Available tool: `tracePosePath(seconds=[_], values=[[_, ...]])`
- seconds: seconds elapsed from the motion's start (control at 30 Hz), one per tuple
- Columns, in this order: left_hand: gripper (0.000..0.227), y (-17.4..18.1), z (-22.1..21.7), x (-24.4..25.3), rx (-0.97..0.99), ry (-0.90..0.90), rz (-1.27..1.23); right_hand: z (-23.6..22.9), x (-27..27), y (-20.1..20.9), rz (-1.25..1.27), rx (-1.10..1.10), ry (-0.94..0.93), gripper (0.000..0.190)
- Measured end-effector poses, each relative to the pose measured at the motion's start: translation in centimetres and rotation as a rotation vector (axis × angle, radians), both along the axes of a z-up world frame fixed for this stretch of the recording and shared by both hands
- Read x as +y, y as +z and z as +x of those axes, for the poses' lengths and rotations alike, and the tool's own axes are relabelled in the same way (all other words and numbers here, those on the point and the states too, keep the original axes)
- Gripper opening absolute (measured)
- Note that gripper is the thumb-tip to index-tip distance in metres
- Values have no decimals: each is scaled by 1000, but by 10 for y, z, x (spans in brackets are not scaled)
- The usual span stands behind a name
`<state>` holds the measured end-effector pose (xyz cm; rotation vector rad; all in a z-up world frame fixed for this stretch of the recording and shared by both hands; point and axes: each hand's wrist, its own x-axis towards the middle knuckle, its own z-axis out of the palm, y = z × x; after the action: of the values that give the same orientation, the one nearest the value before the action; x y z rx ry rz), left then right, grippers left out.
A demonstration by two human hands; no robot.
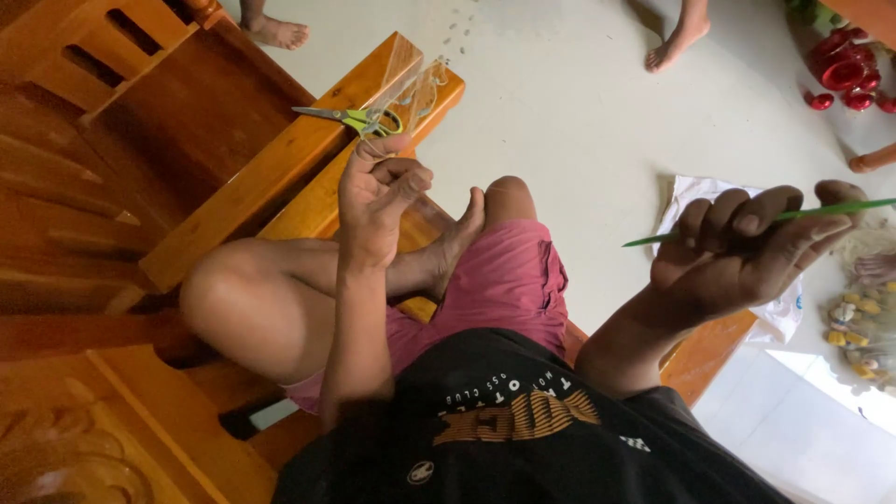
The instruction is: A person is sitting on a wooden bench and manually attaching green plastic strips to a cord to create fishing tackle.
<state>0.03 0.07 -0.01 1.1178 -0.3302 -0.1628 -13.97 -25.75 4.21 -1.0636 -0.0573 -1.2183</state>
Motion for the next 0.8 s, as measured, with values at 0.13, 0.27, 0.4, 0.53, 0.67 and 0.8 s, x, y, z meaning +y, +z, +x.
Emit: tracePosePath(seconds=[0.13, 0.27, 0.4, 0.53, 0.67, 0.8], values=[[43, -5, 3, 4, 11, 9, -13, 1, 1, -1, -33, -8, 0, 22], [42, -11, 4, 6, -25, -5, -59, 1, 3, 1, -19, -4, -38, 22], [42, -13, 5, 8, -5, -1, -56, 1, 4, -1, 20, -10, -42, 23], [42, -15, 6, 9, -3, 14, -36, 5, 9, 2, -20, -2, -67, 23], [43, -14, 2, 8, -68, 40, 10, 12, 11, -7, -68, 120, -110, 15], [44, -24, -4, -9, -176, 41, 84, 28, 21, -27, -156, 379, -137, 24]])
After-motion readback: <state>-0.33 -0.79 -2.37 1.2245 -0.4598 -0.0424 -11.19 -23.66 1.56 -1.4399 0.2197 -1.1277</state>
